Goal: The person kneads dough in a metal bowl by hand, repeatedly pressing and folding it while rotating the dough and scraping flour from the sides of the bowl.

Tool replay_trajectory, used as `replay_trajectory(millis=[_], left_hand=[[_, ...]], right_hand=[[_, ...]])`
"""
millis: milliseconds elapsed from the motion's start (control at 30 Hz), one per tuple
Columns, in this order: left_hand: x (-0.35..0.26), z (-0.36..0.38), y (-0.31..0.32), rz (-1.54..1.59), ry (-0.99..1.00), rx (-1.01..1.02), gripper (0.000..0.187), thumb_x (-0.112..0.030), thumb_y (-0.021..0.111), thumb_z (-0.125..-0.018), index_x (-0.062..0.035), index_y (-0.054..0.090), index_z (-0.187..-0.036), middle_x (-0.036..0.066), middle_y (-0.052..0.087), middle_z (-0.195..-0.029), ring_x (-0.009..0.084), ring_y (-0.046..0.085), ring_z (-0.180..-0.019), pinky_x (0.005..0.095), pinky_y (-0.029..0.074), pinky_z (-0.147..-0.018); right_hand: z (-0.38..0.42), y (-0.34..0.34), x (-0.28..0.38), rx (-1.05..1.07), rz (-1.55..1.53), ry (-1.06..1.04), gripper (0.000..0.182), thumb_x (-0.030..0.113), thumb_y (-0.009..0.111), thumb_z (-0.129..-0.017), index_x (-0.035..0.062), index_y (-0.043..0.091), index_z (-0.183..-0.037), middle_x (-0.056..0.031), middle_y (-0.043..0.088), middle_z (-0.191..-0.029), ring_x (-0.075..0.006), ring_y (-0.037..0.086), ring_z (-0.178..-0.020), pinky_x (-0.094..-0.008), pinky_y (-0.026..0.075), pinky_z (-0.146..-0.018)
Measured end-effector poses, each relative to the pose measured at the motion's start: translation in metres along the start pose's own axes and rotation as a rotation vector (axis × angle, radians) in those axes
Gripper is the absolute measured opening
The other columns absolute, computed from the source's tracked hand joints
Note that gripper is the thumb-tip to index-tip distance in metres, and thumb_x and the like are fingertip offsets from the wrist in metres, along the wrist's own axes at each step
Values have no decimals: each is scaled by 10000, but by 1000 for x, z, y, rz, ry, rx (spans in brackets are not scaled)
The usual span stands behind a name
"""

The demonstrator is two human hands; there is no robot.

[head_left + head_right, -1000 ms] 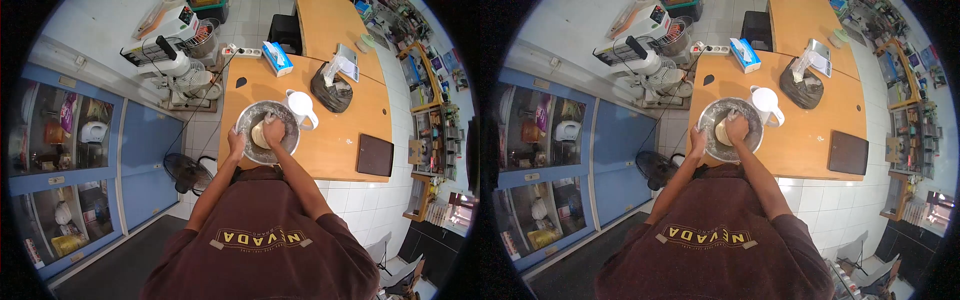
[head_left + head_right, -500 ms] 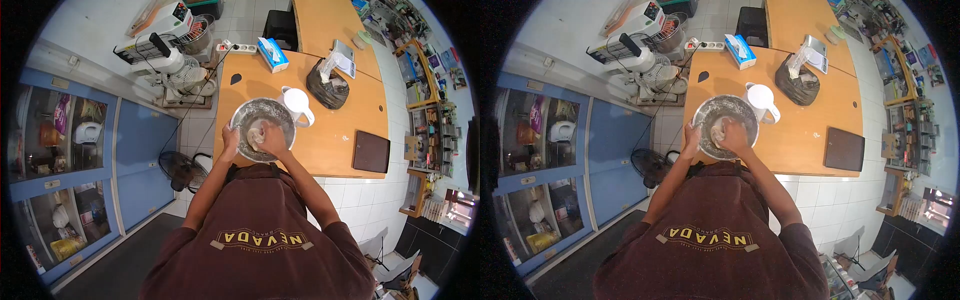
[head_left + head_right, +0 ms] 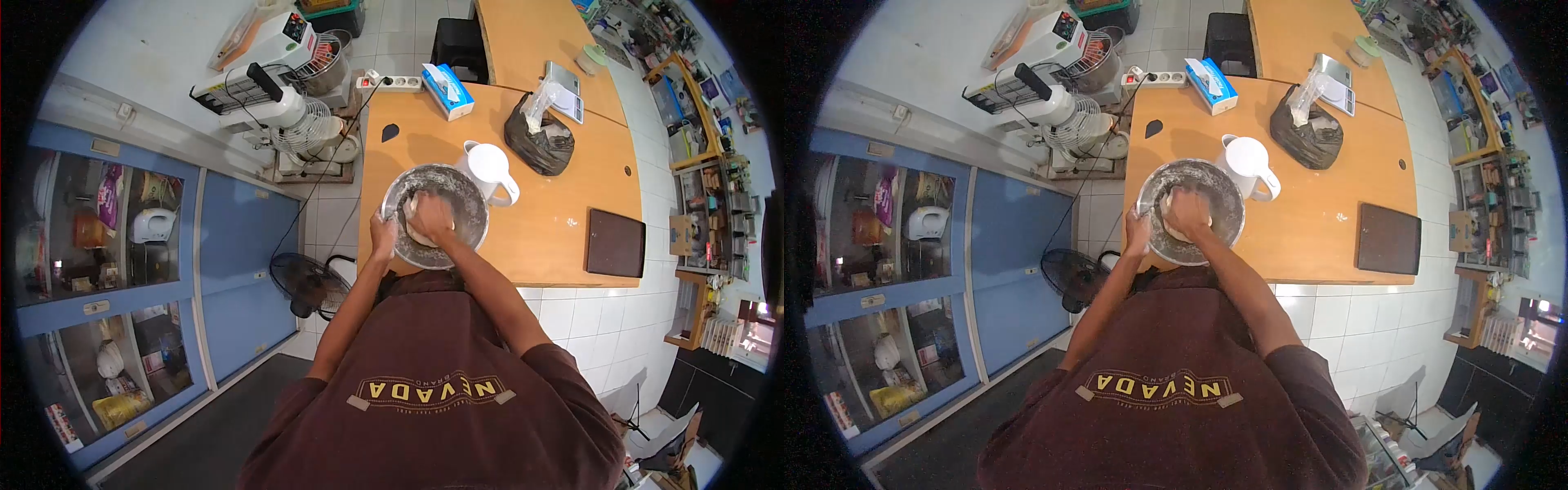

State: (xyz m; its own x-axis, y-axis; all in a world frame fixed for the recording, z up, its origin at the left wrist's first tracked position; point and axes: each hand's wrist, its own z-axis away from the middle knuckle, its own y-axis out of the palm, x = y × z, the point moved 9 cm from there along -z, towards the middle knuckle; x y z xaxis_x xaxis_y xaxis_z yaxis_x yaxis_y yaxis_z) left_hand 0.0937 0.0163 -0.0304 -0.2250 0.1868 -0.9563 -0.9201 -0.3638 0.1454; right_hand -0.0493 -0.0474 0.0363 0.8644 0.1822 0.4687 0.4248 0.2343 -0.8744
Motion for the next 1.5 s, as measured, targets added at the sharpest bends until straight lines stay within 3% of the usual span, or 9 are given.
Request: replay_trajectory(millis=[200, 400, 633, 867, 1067, 1100, 1200, 1400, 1500], left_hand=[[-13, 1, 3, -101, -22, -22, 414, 41, 495, -924, 41, 593, -1326, 120, 694, -1147, 202, 648, -1018, 333, 503, -913], [-19, 7, -2, -255, -27, -40, 455, 56, 505, -889, 56, 576, -1338, 134, 692, -1163, 207, 656, -1019, 322, 497, -921], [-47, 17, 6, -474, 83, -103, 488, 61, 533, -874, 52, 553, -1361, 248, 698, -1185, 376, 685, -1093, 417, 512, -950], [-132, 65, 50, -1071, 794, -192, 653, -40, 674, -859, -26, 460, -1476, 234, 391, -1561, 450, 402, -1400, 488, 296, -1182], [-95, 61, 127, -1228, 533, 560, 862, -255, 818, -811, -117, 410, -1557, 294, 301, -1582, 513, 337, -1416, 575, 351, -1168], [-78, 53, 126, -1309, 590, 487, 1032, -324, 918, -698, -197, 396, -1579, 246, 302, -1598, 499, 347, -1418, 606, 431, -1101], [-57, 36, 132, -1501, 374, 604, 1082, -383, 929, -681, -203, 373, -1591, 241, 345, -1569, 508, 345, -1416, 597, 431, -1111], [-56, 19, 137, -1693, 220, 661, 949, -414, 944, -648, -54, 549, -1433, 240, 422, -1467, 490, 409, -1349, 566, 503, -1025], [-47, 16, 136, -1683, 414, 675, 863, -390, 942, -646, 7, 605, -1334, 244, 475, -1402, 458, 457, -1307, 510, 535, -977]], right_hand=[[-5, 5, -29, 75, -232, 230, 499, 404, 683, -892, 37, 667, -1230, -293, 695, -1112, -471, 693, -997, -547, 555, -896], [33, -58, -15, -116, -529, -349, 517, 229, 751, -868, 70, 549, -1316, -247, 535, -1320, -436, 540, -1260, -494, 453, -1067], [112, -130, -76, -686, -248, 38, 453, 163, 705, -918, 36, 561, -1329, -252, 578, -1301, -447, 554, -1243, -498, 442, -1056], [112, -50, -129, -259, -585, 219, 470, 87, 641, -939, 3, 509, -1382, -301, 706, -1078, -478, 684, -1031, -495, 544, -859], [117, -57, -121, -302, -682, 179, 345, 93, 597, -976, -2, 541, -1303, -307, 705, -1035, -486, 684, -1003, -516, 537, -846], [116, -56, -121, -301, -684, 178, 342, 88, 595, -977, -2, 541, -1302, -305, 706, -1037, -484, 685, -1005, -515, 537, -852], [114, -50, -126, -296, -718, 203, 367, 77, 609, -957, -10, 538, -1306, -306, 704, -1057, -478, 684, -1023, -509, 537, -878], [109, -39, -134, -274, -737, 223, 463, 56, 646, -882, -38, 531, -1321, -328, 686, -1101, -483, 667, -1067, -503, 530, -925], [111, -34, -133, -247, -717, 223, 490, 54, 648, -868, -42, 527, -1333, -332, 682, -1103, -493, 659, -1070, -513, 524, -939]])
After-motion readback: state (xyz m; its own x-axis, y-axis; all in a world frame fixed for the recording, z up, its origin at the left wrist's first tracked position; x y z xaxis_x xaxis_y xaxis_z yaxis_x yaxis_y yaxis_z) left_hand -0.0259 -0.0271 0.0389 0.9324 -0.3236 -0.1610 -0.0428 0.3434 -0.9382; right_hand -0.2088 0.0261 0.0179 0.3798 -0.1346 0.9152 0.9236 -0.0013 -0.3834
